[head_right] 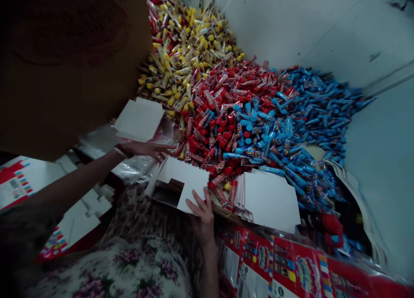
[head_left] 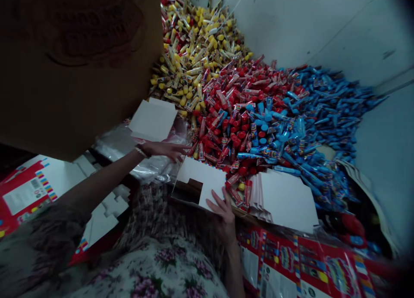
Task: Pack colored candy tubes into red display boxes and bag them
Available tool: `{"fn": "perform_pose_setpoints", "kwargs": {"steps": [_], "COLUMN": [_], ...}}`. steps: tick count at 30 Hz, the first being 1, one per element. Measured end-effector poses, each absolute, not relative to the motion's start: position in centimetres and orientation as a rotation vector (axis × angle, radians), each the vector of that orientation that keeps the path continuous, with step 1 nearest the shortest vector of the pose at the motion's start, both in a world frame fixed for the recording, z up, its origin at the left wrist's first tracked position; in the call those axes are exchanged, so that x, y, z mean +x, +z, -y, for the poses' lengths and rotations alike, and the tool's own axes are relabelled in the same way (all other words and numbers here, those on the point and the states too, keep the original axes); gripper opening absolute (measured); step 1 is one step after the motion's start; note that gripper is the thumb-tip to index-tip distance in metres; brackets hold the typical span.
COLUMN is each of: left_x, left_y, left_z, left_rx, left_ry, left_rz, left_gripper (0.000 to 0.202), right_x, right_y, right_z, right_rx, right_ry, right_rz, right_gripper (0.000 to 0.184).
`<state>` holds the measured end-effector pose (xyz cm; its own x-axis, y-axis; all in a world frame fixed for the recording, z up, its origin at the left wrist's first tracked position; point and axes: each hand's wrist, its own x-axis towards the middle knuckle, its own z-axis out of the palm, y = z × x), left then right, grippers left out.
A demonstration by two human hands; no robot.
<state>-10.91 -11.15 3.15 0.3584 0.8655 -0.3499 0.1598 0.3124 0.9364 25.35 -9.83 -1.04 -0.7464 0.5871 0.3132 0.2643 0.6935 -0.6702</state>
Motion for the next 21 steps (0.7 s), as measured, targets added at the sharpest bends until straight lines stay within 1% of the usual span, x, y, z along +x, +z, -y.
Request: {"fn": "perform_pose_setpoints", "kwargs": {"steps": [3,7,8,10,11,12,14,16,19,21], "left_x": [-9.2,-4.9,-3.9,-2.4,-1.8,-1.3,-0.6,-0.3,-1.1,-2.5], "left_y": [2.8,1.6,1.3,1.1,1.2,1.3,1.6,1.8,1.5,1.4], "left_z": [14.6,16.6,16.6,16.4,16.3,16.1,16.0,15.7,14.8,13.6], "left_rx": [1.049,0.895,0.883,0.947,1.013,1.092,1.234,1.343,1.454,1.511], "left_ry": [0.764,0.83,0.852,0.837,0.78,0.693,0.505,0.409,0.415,0.42], "left_rz": [-1.081,-1.303,-1.363,-1.565,-1.704,-1.847,-2.046,-2.062,-1.955,-1.835], "left_gripper": [0.1,0.107,0.108,0.114,0.117,0.119,0.115,0.105,0.09,0.081], "right_x": [24.7,23.3,23.1,23.0,23.0,23.0,22.7,22.3,21.4,21.0], "right_y": [-0.1,0.9,1.0,0.9,0.8,0.7,0.5,0.4,0.5,0.7], "right_z": [9.4,8.9,9.1,9.9,10.5,11.2,12.4,13.2,13.1,12.7], "right_rx": [-0.66,-0.693,-0.706,-0.774,-0.844,-0.927,-1.072,-1.12,-0.954,-0.799], "right_ry": [0.977,1.156,1.182,1.211,1.216,1.205,1.112,0.895,0.545,0.437], "right_rz": [2.326,2.296,2.26,2.165,2.099,2.023,1.893,1.891,2.22,2.469], "right_gripper": [0.021,0.014,0.016,0.027,0.03,0.028,0.023,0.035,0.041,0.047]}}
